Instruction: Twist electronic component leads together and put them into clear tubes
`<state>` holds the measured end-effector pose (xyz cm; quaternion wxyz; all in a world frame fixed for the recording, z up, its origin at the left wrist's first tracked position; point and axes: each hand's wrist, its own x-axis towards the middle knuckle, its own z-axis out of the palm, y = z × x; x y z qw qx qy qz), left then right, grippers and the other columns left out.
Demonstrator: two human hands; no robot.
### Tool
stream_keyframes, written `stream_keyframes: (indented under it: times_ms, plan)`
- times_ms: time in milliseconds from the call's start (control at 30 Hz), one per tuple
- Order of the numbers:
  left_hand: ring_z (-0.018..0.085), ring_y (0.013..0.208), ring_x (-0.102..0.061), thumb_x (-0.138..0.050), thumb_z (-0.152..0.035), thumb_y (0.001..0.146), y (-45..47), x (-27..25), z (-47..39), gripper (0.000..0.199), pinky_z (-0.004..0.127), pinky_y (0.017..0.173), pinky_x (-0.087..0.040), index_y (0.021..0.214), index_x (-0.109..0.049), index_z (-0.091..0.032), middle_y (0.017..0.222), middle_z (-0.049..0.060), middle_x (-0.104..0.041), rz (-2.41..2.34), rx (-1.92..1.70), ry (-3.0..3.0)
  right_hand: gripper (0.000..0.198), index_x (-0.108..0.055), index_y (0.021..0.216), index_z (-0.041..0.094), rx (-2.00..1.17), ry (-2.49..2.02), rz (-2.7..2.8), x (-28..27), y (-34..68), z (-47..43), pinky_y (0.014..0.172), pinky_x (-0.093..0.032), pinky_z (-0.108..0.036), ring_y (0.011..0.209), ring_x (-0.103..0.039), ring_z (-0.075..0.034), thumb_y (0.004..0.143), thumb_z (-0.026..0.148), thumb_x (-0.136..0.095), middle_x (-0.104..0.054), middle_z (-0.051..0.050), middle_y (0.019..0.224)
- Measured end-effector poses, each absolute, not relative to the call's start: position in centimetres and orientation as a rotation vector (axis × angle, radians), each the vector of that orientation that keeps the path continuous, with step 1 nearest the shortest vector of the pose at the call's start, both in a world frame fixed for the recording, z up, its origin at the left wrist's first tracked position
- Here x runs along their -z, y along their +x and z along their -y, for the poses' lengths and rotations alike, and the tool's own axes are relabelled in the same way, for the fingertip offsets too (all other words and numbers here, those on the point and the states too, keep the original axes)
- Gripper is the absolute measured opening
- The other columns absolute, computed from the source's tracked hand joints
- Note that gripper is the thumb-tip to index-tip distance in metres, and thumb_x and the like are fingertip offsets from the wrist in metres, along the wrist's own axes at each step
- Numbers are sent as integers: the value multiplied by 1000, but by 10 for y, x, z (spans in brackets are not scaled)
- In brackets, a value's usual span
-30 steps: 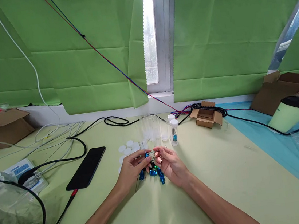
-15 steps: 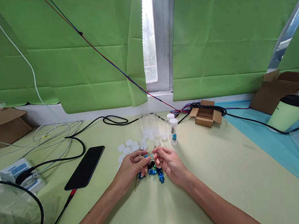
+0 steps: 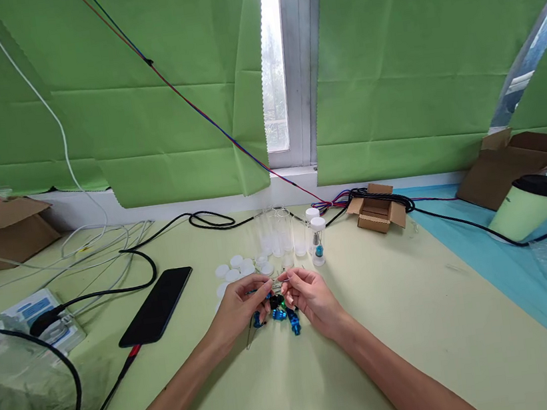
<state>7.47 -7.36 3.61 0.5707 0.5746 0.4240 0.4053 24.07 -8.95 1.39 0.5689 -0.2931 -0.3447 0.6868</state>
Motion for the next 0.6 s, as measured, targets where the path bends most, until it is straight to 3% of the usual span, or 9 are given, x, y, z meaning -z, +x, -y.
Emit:
stream_keyframes:
  times_ms: [333,467,600]
  plan:
    - [9,42,-45,-68,-46,80,72,-39,72,30,23,45,-38,80,-66,-17,53,-3,-54,-969,-1003,1469,40,-68,91,15,-1425,-801,1043,-23,246,89,51,-38,-23,52,-49,-9,79,53,-73,-60,1,66]
    - [10,48,-48,-67,-45,81,69,-40,69,27,22,47,-38,81,-66,-18,60,-2,-56,-1040,-1122,1493,36,-64,91,17,-1037,-975,1178,-24,256,86,51,-38,-26,52,-48,-11,90,53,-58,-59,-1,67]
    - [12,56,-54,-67,-41,81,67,-38,68,23,23,51,-41,84,-67,-18,72,1,-61,-1137,-1256,1554,25,-63,86,18,-528,-1194,1470,-19,269,81,60,-41,-29,61,-50,-15,96,39,-52,-59,-2,70]
